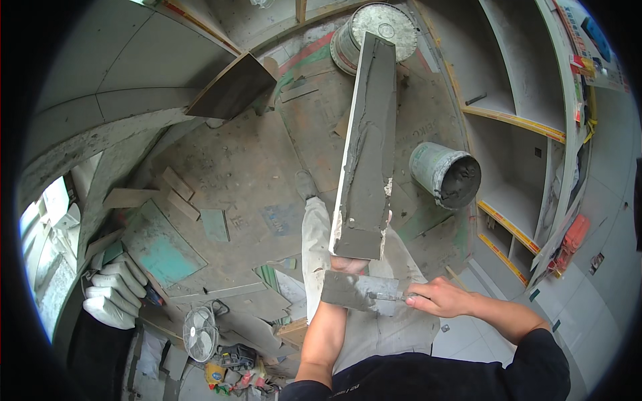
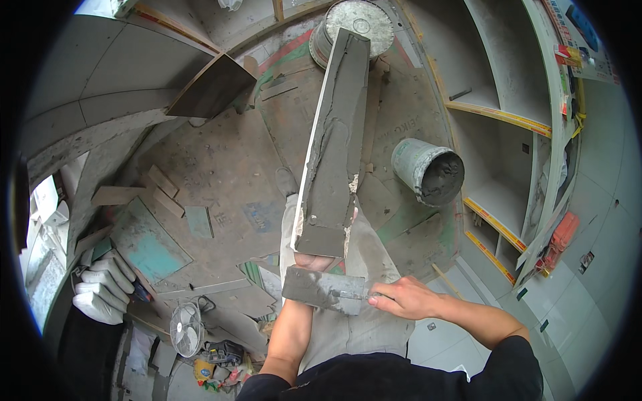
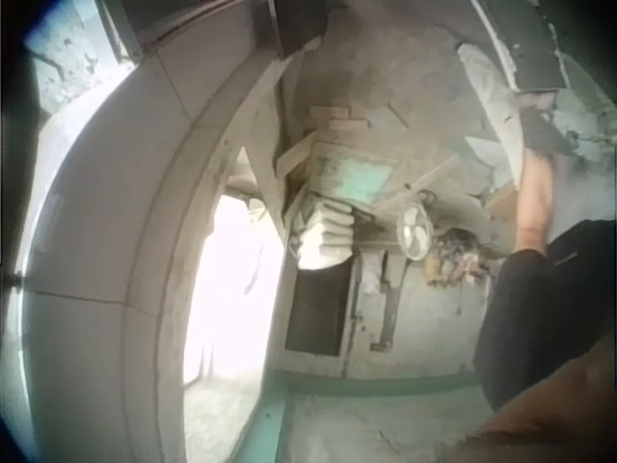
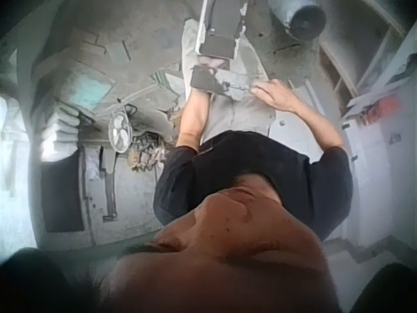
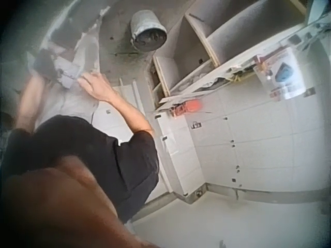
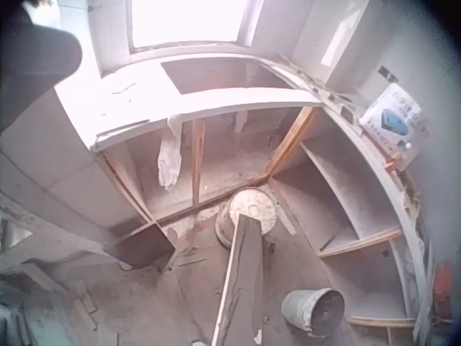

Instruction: Cutting tiles with an angle grinder and applying mortar to install them in a renovation area.

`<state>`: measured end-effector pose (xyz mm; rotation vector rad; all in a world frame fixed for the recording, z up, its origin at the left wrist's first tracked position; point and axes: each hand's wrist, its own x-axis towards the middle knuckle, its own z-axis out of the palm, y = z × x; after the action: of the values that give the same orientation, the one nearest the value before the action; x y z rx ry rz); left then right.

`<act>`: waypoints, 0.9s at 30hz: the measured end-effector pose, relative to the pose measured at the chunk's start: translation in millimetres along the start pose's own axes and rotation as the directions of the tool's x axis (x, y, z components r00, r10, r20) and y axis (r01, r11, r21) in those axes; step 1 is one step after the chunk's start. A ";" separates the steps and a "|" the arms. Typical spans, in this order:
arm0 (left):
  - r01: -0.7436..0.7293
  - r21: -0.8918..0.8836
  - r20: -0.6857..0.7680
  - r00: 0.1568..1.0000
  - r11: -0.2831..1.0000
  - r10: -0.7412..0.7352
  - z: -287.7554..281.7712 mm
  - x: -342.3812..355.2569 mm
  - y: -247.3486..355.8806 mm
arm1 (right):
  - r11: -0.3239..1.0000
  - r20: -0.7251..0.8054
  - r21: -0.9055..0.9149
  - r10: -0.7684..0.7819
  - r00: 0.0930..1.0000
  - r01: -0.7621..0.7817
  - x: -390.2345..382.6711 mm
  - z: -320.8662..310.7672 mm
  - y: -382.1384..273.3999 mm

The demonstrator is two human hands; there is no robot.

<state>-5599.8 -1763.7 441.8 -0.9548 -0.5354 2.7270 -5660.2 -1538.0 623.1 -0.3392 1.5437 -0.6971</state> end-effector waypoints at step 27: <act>-0.066 -0.021 -0.031 0.997 0.998 0.065 -8.6 -5.9 7.9 | 0.998 -0.272 0.027 0.056 0.961 -0.051 -46.8 -8.2 135.7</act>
<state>-5590.3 -1770.4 435.8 -1.0351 -0.5392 2.7646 -5636.4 -1403.9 577.0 -0.1901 1.7994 -0.7392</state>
